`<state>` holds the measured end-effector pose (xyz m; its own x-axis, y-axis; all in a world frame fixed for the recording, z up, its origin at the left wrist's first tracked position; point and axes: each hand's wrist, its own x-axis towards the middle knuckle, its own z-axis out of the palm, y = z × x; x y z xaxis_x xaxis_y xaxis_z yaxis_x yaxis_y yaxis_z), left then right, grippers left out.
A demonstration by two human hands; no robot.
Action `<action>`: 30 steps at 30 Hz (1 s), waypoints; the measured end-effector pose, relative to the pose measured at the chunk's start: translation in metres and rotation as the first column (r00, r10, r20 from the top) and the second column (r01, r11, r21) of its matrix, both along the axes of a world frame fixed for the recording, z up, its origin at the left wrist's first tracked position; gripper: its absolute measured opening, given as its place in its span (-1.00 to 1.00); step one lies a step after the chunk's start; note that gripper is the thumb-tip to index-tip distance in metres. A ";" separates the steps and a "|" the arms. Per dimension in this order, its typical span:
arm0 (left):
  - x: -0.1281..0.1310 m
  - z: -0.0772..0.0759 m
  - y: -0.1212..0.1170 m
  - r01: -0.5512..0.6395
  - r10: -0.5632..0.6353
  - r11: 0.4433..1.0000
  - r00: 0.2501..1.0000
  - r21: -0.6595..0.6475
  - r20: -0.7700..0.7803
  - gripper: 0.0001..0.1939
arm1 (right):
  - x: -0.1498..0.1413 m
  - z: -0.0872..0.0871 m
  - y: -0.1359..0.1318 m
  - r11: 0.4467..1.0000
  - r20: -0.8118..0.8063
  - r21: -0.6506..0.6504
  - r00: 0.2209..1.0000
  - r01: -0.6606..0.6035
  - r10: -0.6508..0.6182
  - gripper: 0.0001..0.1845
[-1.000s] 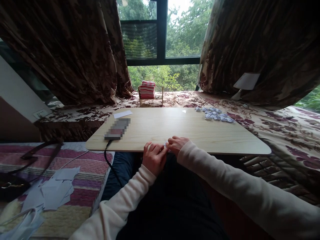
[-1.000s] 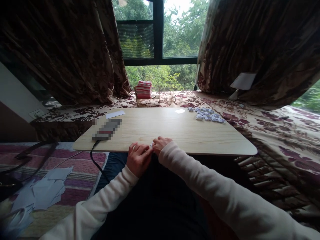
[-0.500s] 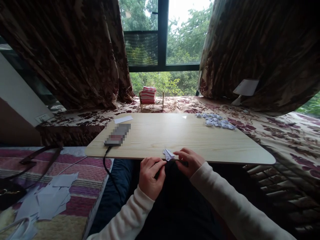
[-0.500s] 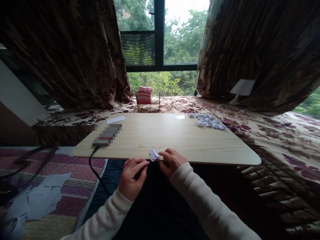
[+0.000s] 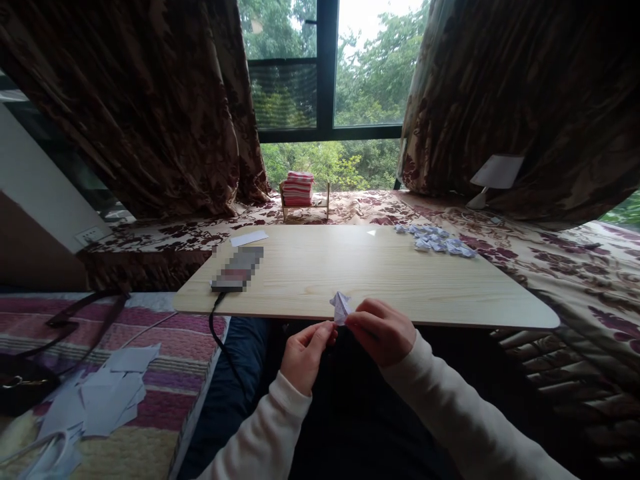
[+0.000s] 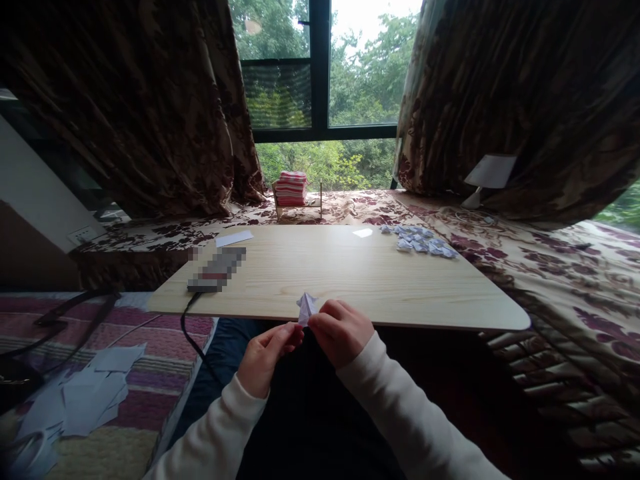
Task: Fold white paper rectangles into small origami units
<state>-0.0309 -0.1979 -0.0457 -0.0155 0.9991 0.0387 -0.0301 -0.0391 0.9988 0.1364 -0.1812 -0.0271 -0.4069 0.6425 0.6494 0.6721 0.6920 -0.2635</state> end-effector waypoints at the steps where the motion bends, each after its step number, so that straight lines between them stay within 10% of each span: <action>1: 0.002 0.001 -0.001 0.001 -0.001 1.000 0.999 -0.019 0.036 -0.62 | -0.002 0.003 -0.004 0.999 -0.004 0.031 1.000 -0.011 0.011 -0.82; 7: 0.004 0.006 -0.003 -0.022 0.032 0.997 0.987 -0.069 0.160 -0.64 | -0.008 0.011 -0.021 0.998 -0.224 -0.006 0.973 -0.055 0.053 -0.83; 11: 0.005 0.010 -0.005 -0.040 0.050 0.997 0.984 -0.063 0.173 -0.69 | -0.013 0.004 -0.025 0.968 -0.538 -0.250 0.826 0.033 -0.167 -0.84; 19: 0.007 0.032 -0.016 0.044 -0.046 0.995 0.999 0.087 0.025 -0.80 | -0.024 0.004 -0.021 0.763 -0.747 -0.567 0.583 -0.310 -0.319 -0.69; 30: -0.007 0.040 -0.004 0.090 -0.092 0.991 0.996 0.099 0.018 -0.74 | -0.012 0.006 -0.017 0.454 -0.736 -0.677 0.554 -0.580 -0.389 -0.62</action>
<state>-0.0383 -0.2020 -0.0056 0.0729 0.9878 0.1375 -0.0601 -0.1333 0.9893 0.1240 -0.1985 -0.0212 -0.2104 0.9704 -0.1187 -0.1860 -0.1589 -0.9696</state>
